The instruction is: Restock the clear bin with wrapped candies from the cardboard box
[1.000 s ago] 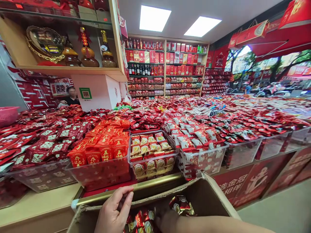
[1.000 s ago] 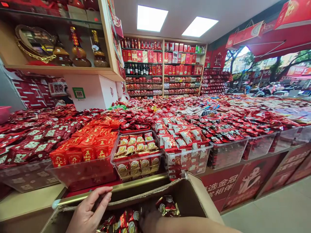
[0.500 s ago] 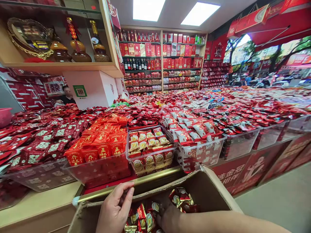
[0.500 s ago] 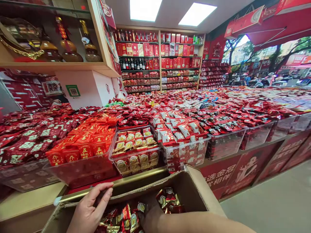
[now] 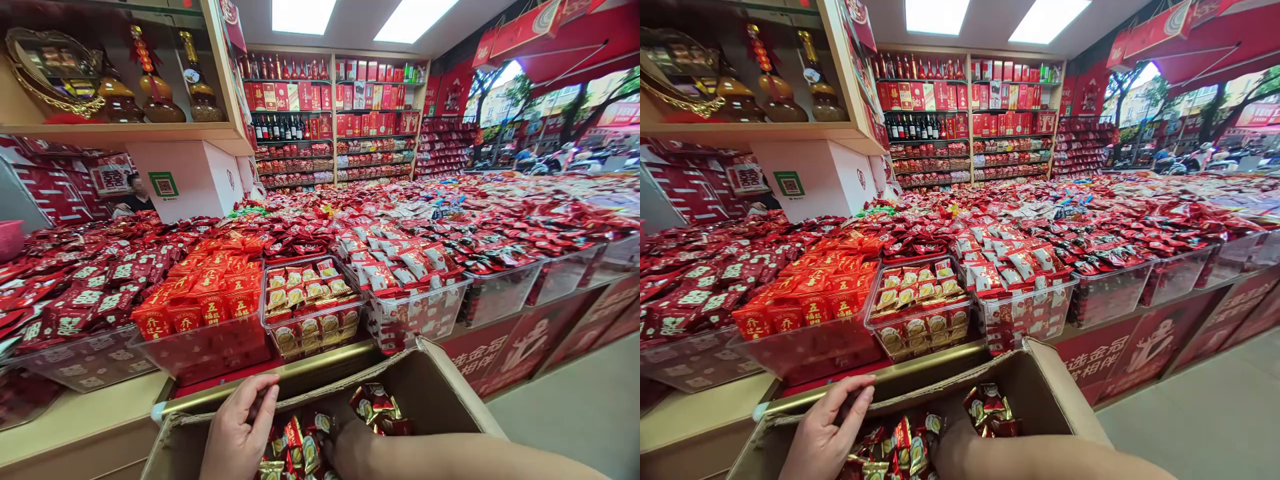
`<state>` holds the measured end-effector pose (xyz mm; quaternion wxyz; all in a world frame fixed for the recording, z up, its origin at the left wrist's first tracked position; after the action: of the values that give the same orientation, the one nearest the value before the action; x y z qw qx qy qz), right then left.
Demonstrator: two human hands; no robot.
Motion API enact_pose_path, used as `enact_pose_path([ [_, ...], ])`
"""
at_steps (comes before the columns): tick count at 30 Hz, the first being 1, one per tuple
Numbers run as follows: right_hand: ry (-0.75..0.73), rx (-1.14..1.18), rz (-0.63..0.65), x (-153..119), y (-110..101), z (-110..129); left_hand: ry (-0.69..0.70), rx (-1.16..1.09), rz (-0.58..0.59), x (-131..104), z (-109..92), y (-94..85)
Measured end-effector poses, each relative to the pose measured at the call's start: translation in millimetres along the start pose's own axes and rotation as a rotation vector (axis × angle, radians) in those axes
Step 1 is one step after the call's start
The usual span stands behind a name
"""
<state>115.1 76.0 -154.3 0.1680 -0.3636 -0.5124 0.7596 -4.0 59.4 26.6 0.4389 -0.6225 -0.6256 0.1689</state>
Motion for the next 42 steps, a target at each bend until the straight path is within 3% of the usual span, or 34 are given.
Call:
enact_pose_path([
  [3,0.053,-0.219,0.286,-5.8,-10.4,6.2,-0.02,-0.034,0.024,-0.2,4.6,2.4],
  [5,0.044,-0.243,0.351,-13.9,-27.6,9.4,-0.065,-0.078,0.048,-0.3,10.6,4.6],
  [8,-0.103,-0.116,0.21,-33.4,-68.9,20.5,-0.17,-0.224,0.104,-1.0,19.3,7.6],
  [11,-0.29,0.232,-0.017,-60.2,-113.8,27.6,-0.231,-0.405,0.172,-1.9,17.4,8.6],
  [15,-0.416,0.642,-0.166,-80.9,-143.8,26.5,-0.155,-0.459,0.3,-1.4,-2.8,9.8],
  [20,-0.484,0.972,-0.148,-78.5,-138.9,26.2,-0.139,-0.43,0.386,-3.7,-16.9,22.2],
  [27,-0.44,1.312,-0.196,-66.4,-125.8,16.0,-0.215,-0.584,0.276,-7.2,-10.5,33.4],
  [31,-0.465,1.535,-0.077,-60.5,-117.0,21.8,-0.267,-0.642,0.19,-7.5,-3.3,32.2],
  [38,-0.51,1.217,-0.153,-67.6,-116.9,24.8,-0.225,-0.528,0.315,-7.8,-12.1,36.6],
  [42,-0.435,1.461,-0.056,-62.2,-106.6,24.3,-0.247,-0.478,0.224,-9.4,-7.7,33.9],
])
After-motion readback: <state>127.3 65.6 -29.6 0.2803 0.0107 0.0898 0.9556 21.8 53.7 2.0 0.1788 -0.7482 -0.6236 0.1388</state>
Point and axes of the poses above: each hand's wrist, its own x-axis towards the middle knuckle, its own y-axis out of the palm, z = x × y, the point moved 7 cm from there along x, towards the middle knuckle, and after that the axes turned 14 degrees about z, right-handed, at the moved point
